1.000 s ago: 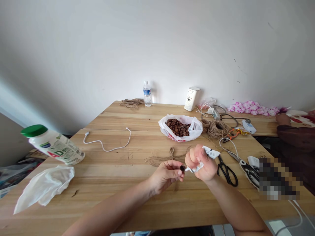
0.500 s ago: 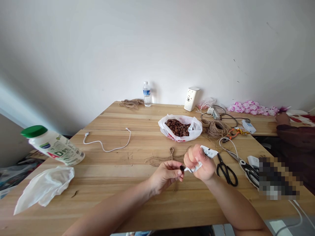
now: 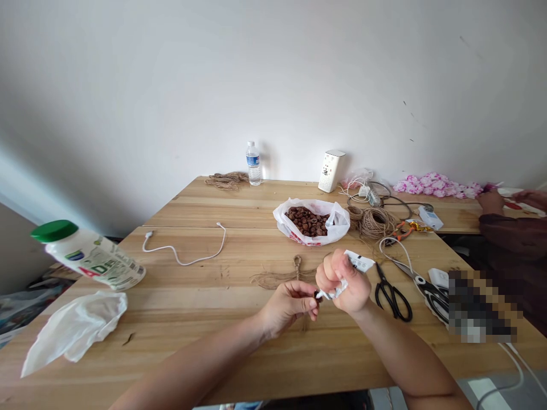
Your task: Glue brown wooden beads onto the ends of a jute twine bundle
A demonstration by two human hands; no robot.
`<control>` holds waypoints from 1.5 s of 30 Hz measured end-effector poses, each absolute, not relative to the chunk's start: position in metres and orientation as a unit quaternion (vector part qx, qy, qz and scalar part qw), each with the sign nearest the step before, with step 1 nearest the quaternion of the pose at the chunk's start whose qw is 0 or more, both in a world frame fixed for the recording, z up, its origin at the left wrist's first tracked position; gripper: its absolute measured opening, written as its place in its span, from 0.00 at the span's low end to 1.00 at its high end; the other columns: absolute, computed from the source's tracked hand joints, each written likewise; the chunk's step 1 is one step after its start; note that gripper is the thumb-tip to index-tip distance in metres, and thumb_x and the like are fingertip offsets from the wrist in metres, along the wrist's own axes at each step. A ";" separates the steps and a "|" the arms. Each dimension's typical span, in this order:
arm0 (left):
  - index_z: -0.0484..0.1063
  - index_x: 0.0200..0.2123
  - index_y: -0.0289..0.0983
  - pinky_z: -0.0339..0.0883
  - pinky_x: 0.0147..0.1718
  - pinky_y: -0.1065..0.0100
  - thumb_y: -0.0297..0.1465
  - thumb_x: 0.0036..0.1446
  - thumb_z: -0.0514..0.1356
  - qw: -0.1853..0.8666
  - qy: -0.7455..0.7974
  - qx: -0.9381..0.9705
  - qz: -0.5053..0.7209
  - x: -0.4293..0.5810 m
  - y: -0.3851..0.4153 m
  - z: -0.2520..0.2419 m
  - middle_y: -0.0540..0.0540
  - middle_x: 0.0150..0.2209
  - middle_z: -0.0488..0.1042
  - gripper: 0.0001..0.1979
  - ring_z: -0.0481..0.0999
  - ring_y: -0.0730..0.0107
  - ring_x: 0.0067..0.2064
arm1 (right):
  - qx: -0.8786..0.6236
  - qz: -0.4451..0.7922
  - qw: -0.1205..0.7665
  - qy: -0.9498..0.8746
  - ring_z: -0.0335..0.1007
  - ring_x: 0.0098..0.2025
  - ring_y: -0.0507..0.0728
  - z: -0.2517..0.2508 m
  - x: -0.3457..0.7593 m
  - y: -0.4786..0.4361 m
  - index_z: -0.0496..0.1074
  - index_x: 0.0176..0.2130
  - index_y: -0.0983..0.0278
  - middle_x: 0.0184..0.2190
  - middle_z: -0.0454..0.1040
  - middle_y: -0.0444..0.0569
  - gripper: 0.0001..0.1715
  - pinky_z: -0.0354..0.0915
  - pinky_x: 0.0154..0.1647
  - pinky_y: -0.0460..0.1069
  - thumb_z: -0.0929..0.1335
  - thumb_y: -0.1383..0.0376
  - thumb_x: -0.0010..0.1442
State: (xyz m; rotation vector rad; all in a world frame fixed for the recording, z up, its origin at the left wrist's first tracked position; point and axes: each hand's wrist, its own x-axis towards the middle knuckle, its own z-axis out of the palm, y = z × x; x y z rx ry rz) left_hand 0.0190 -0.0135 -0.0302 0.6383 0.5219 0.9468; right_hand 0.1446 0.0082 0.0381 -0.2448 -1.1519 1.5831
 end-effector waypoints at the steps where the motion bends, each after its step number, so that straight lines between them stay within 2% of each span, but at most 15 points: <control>1: 0.75 0.28 0.30 0.66 0.22 0.70 0.28 0.34 0.72 0.809 0.246 0.299 0.443 0.019 -0.014 -0.029 0.45 0.21 0.75 0.15 0.72 0.72 0.22 | -0.109 0.669 0.551 -0.487 0.42 0.13 0.46 0.038 0.145 0.008 0.54 0.19 0.64 0.14 0.48 0.36 0.24 0.42 0.13 0.42 0.65 0.55 0.58; 19: 0.74 0.27 0.29 0.65 0.22 0.70 0.28 0.31 0.72 0.803 0.257 0.307 0.442 0.020 -0.017 -0.026 0.45 0.20 0.74 0.16 0.71 0.73 0.21 | -0.120 0.670 0.545 -0.490 0.42 0.13 0.45 0.036 0.143 0.006 0.53 0.19 0.64 0.13 0.47 0.36 0.25 0.42 0.13 0.42 0.65 0.54 0.57; 37: 0.75 0.28 0.30 0.67 0.23 0.69 0.27 0.33 0.72 0.806 0.247 0.314 0.438 0.020 -0.018 -0.029 0.46 0.21 0.75 0.14 0.72 0.72 0.23 | -0.112 0.674 0.549 -0.481 0.40 0.14 0.45 0.037 0.145 0.008 0.54 0.19 0.64 0.15 0.47 0.36 0.24 0.41 0.13 0.42 0.65 0.56 0.57; 45: 0.75 0.28 0.30 0.66 0.23 0.69 0.27 0.32 0.72 0.806 0.250 0.310 0.437 0.020 -0.018 -0.028 0.45 0.21 0.75 0.15 0.72 0.71 0.22 | -0.141 0.664 0.548 -0.488 0.41 0.14 0.45 0.038 0.144 0.008 0.52 0.18 0.64 0.14 0.47 0.36 0.26 0.42 0.13 0.42 0.66 0.53 0.56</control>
